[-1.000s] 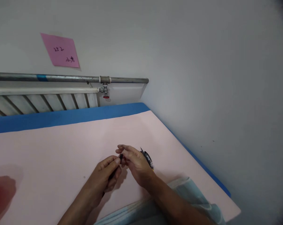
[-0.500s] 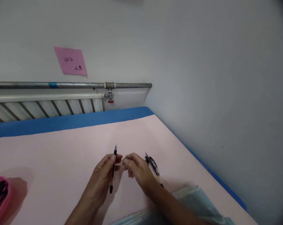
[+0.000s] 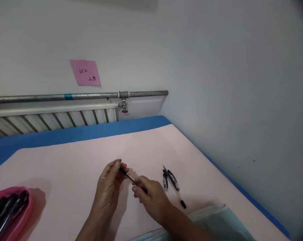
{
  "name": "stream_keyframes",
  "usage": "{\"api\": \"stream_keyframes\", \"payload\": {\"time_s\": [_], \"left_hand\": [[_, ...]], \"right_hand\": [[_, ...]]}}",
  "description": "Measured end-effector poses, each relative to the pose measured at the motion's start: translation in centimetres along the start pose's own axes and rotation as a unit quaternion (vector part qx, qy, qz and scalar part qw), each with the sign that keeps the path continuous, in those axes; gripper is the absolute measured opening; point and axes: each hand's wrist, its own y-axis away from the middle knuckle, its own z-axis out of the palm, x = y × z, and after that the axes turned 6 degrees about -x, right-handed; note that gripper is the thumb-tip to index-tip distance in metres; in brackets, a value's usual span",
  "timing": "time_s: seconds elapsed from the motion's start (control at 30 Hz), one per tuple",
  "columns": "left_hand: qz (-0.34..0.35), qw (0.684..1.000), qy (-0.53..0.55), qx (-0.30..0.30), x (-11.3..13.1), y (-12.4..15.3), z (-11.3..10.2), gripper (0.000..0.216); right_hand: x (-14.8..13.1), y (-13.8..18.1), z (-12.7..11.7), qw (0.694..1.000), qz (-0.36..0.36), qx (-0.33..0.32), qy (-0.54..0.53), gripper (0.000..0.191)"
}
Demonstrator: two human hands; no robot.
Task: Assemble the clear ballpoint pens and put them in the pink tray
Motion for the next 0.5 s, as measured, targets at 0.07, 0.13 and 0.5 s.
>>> {"api": "stream_keyframes", "payload": {"time_s": [0.07, 0.13, 0.5], "left_hand": [[-0.005, 1.0, 0.012, 0.004, 0.12, -0.06, -0.1, 0.022], [-0.01, 1.0, 0.025, 0.014, 0.04, -0.07, -0.14, 0.02], [-0.037, 0.998, 0.038, 0.035, 0.15, -0.49, -0.55, 0.012]], "right_hand": [[-0.08, 0.04, 0.05, 1.0, -0.004, -0.005, 0.008, 0.009], [-0.21, 0.03, 0.08, 1.0, -0.012, -0.005, 0.011, 0.008], [0.19, 0.24, 0.11, 1.0, -0.005, 0.002, -0.013, 0.014]]}}
